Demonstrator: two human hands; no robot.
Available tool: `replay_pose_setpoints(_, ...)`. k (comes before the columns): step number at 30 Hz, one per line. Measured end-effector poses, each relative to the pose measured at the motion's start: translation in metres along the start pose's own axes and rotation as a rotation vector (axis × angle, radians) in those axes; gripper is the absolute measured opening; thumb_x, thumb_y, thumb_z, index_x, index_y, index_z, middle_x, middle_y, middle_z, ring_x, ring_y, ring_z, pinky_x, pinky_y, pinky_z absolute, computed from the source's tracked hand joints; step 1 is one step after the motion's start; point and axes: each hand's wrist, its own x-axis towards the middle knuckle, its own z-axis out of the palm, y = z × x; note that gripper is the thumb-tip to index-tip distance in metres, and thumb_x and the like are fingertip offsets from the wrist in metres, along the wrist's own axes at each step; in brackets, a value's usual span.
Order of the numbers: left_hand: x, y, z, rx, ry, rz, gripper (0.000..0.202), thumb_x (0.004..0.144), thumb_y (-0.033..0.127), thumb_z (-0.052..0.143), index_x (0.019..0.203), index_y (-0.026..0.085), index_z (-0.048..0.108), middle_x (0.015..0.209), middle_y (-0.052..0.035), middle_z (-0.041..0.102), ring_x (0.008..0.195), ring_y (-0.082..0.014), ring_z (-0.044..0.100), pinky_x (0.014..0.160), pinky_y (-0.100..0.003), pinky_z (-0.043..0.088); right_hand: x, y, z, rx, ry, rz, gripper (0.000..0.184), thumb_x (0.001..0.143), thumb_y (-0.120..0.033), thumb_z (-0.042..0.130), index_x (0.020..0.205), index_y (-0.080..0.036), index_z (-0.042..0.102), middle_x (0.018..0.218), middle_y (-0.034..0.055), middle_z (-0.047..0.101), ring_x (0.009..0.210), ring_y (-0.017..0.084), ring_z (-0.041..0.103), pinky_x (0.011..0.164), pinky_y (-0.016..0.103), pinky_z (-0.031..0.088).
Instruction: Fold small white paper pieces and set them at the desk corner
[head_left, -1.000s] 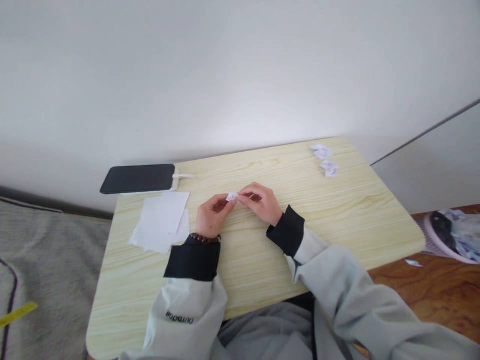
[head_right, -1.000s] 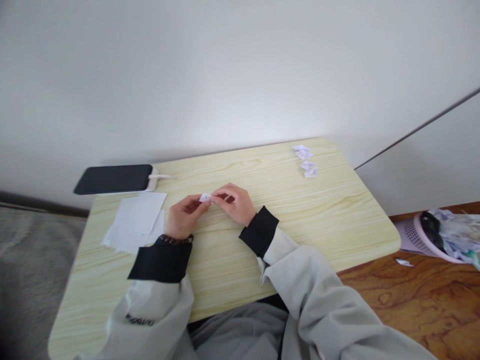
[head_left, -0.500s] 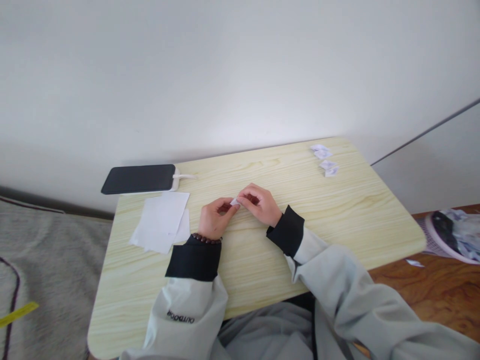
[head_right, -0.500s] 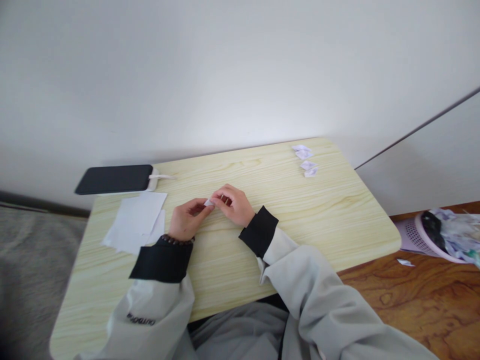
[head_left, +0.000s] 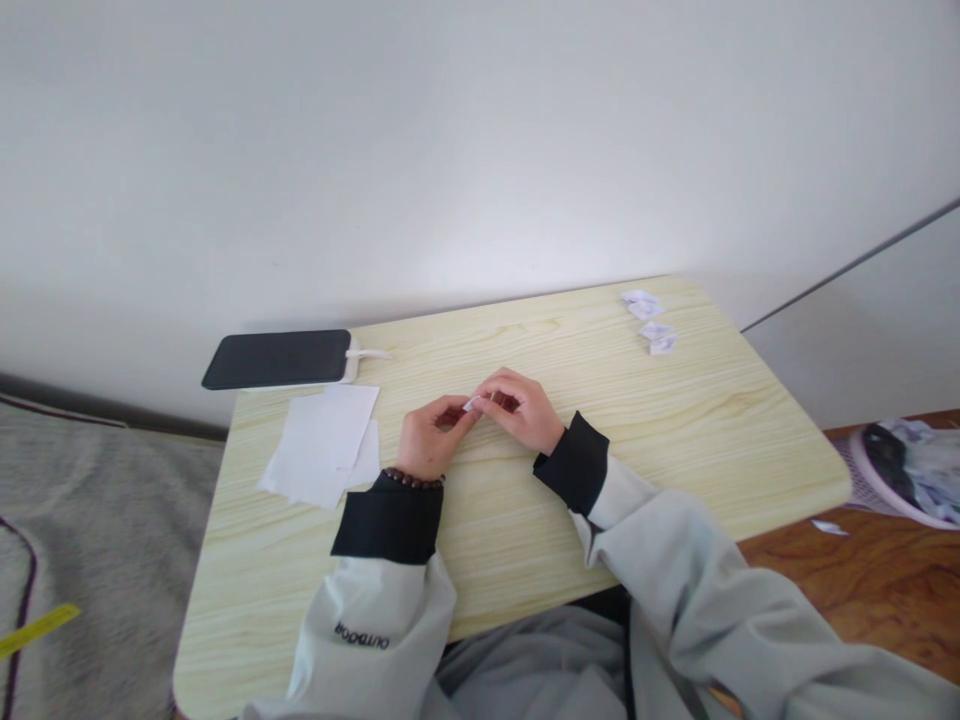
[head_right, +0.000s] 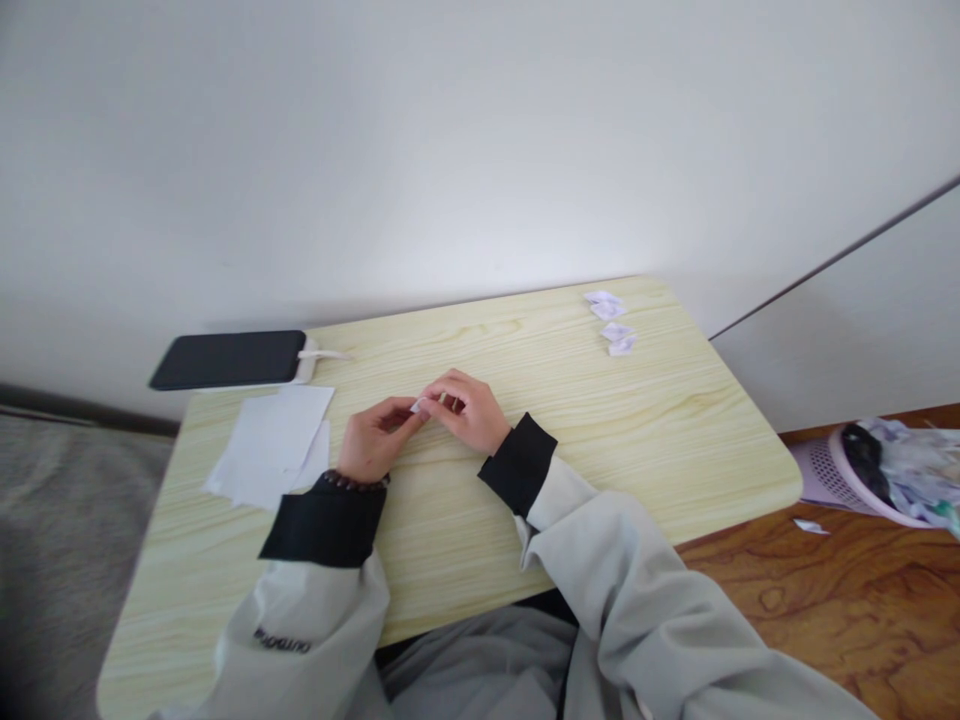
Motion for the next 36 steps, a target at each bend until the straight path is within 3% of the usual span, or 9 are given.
replay_pose_setpoints(9, -0.0011, 0.0020, -0.0014, -0.012, 0.007, -0.003, 0.030, 0.074, 0.042, 0.063, 0.085, 0.015, 0.070, 0.077, -0.0047, 0.071, 0.069, -0.0169, 0.065, 0.068, -0.026, 0.052, -0.0010, 0.0019, 0.0012, 0.046, 0.009, 0.088, 0.018, 0.082, -0.036, 0.061, 0.082, -0.019, 0.067, 0.076, 0.0004, 0.063, 0.053, 0.007, 0.048, 0.051, 0.021, 0.042)
replay_pose_setpoints(15, -0.0022, 0.0017, -0.0023, 0.099, 0.001, 0.036, 0.029, 0.077, 0.042, 0.061, 0.087, 0.016, 0.070, 0.075, -0.0036, 0.071, 0.066, -0.0159, 0.064, 0.065, -0.025, 0.050, -0.0002, -0.0011, -0.0003, 0.028, -0.010, 0.054, 0.019, 0.083, -0.034, 0.059, 0.078, -0.019, 0.069, 0.075, 0.0006, 0.061, 0.055, 0.007, 0.048, 0.052, 0.021, 0.041)
replay_pose_setpoints(21, -0.0016, 0.0003, -0.0030, 0.203, -0.016, 0.083, 0.027, 0.078, 0.039, 0.058, 0.086, 0.017, 0.070, 0.073, -0.0030, 0.071, 0.063, -0.0150, 0.062, 0.062, -0.025, 0.047, 0.0005, -0.0010, 0.0009, 0.063, -0.045, 0.108, 0.023, 0.085, -0.035, 0.057, 0.075, -0.016, 0.065, 0.072, 0.0000, 0.056, 0.053, 0.007, 0.048, 0.051, 0.020, 0.040)
replay_pose_setpoints(29, -0.0015, 0.0004, -0.0016, 0.075, 0.035, 0.008, 0.027, 0.076, 0.041, 0.061, 0.085, 0.017, 0.070, 0.075, -0.0027, 0.072, 0.067, -0.0158, 0.064, 0.066, -0.026, 0.051, 0.0012, 0.0057, 0.0019, 0.220, -0.015, 0.223, 0.028, 0.079, -0.044, 0.062, 0.080, -0.016, 0.065, 0.077, 0.0022, 0.063, 0.052, 0.007, 0.055, 0.050, 0.020, 0.043)
replay_pose_setpoints(36, -0.0027, 0.0012, -0.0022, 0.094, 0.049, 0.046, 0.028, 0.080, 0.042, 0.057, 0.081, 0.018, 0.071, 0.071, -0.0030, 0.071, 0.067, -0.0168, 0.065, 0.066, -0.026, 0.052, 0.0003, 0.0065, 0.0012, 0.143, -0.016, 0.161, 0.025, 0.083, -0.040, 0.057, 0.081, -0.016, 0.065, 0.078, 0.0028, 0.064, 0.056, 0.008, 0.057, 0.051, 0.020, 0.044)
